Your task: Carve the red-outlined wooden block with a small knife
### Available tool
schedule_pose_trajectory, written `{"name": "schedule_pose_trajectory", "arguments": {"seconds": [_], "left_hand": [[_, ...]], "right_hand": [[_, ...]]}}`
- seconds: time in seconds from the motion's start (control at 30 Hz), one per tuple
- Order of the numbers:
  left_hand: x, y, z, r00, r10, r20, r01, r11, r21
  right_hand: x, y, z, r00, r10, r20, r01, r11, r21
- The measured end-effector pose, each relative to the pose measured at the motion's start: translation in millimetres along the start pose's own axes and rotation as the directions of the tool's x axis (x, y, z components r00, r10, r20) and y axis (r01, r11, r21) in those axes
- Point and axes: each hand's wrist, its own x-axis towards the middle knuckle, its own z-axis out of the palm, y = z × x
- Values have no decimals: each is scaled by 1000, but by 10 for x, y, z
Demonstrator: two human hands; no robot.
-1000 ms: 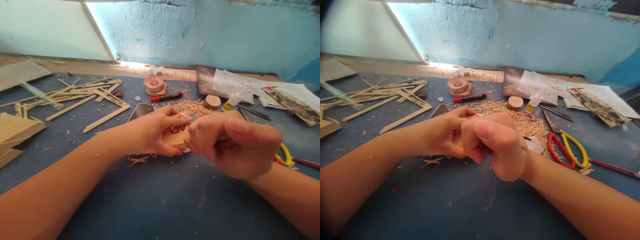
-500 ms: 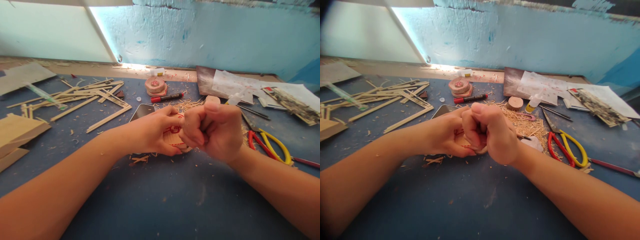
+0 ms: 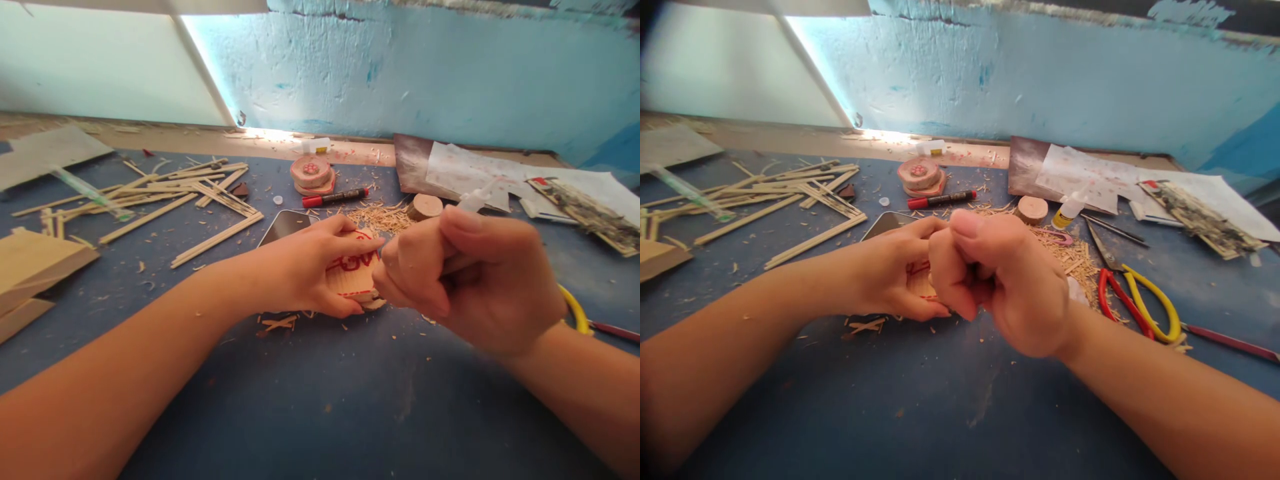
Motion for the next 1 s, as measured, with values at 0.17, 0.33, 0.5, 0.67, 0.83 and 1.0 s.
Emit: {"name": "schedule_pose_trajectory", "arguments": {"seconds": [0.17,0.33,0.5,0.67,0.83,1.0], "left_hand": [[-2,0,-4,1000,-10,10,10,1000,-12],[-5,-7,-2,1000,-22,18,23,1000,-12],[4,-22,23,1000,-1,-12,1,1000,-11],[11,-16,12,1000,21,-7,-21,1000,-1],[12,-1,-11,1000,-14,16,14,1000,-3],[15,-8,-1,1000,-26,11,26,1000,4]], "right_hand": [[-35,37,17,999,3,-42,-7,996,-89],[-73,81,19,997,-49,-51,47,998,-45],[-16,145,79,993,-67,-97,59,995,-86],[116,257,-29,995,-77,-62,81,995,54],[87,156,-86,998,-32,-51,37,992,120],[-12,6,-41,999,5,-49,-4,1000,25]]}}
